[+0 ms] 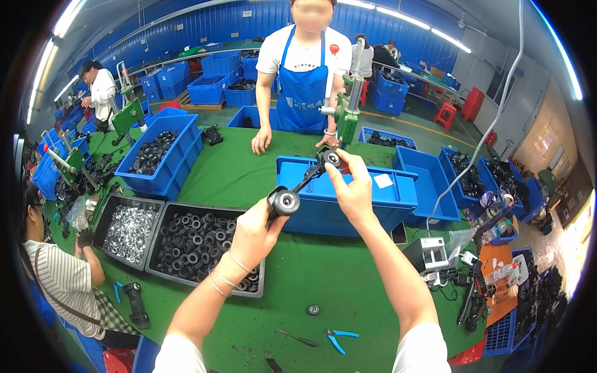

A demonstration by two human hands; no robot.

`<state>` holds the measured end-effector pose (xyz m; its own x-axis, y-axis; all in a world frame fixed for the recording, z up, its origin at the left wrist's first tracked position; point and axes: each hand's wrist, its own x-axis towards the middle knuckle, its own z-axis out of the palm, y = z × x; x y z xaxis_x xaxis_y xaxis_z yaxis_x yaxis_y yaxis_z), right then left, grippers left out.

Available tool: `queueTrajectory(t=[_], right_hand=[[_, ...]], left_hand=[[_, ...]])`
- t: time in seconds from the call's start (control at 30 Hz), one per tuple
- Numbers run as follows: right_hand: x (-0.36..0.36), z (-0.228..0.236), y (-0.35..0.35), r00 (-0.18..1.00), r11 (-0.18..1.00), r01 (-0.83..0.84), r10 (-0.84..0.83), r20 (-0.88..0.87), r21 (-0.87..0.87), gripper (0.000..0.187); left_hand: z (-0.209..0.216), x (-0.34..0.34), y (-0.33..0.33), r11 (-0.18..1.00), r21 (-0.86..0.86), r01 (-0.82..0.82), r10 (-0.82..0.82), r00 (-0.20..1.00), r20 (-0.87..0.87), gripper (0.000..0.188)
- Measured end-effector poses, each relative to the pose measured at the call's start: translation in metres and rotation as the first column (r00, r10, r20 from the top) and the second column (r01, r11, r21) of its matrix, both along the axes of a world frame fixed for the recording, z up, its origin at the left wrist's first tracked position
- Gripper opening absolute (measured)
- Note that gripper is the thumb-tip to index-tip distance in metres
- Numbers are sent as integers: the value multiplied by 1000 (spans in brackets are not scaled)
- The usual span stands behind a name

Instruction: The person assembles toy cars by fitting rubber tires onto wheel rims, mounting wheels onto toy car chassis, and trimming components using pliers.

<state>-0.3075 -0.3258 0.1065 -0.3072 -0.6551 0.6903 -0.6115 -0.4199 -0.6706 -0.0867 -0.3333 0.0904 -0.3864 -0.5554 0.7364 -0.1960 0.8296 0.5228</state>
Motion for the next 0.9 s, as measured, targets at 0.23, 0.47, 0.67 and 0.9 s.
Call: queueTrajectory(t=[0.23,0.47,0.67,0.9], right_hand=[[-26,-9,-62,986,989,141,-144,84,42,35],[-51,-17,-114,959,952,283,-282,-24,119,37],[-55,-20,-143,969,951,245,-233,-79,191,43],[-62,-15,-160,934,933,322,-286,-213,162,57]], left_hand=[[-7,-37,-66,997,63,31,-31,999,-11,22],[-14,-63,-114,979,203,20,-28,999,34,27],[-13,-59,-134,986,168,-23,25,1000,-11,22],[-4,-72,-160,930,368,-25,42,998,-40,27]])
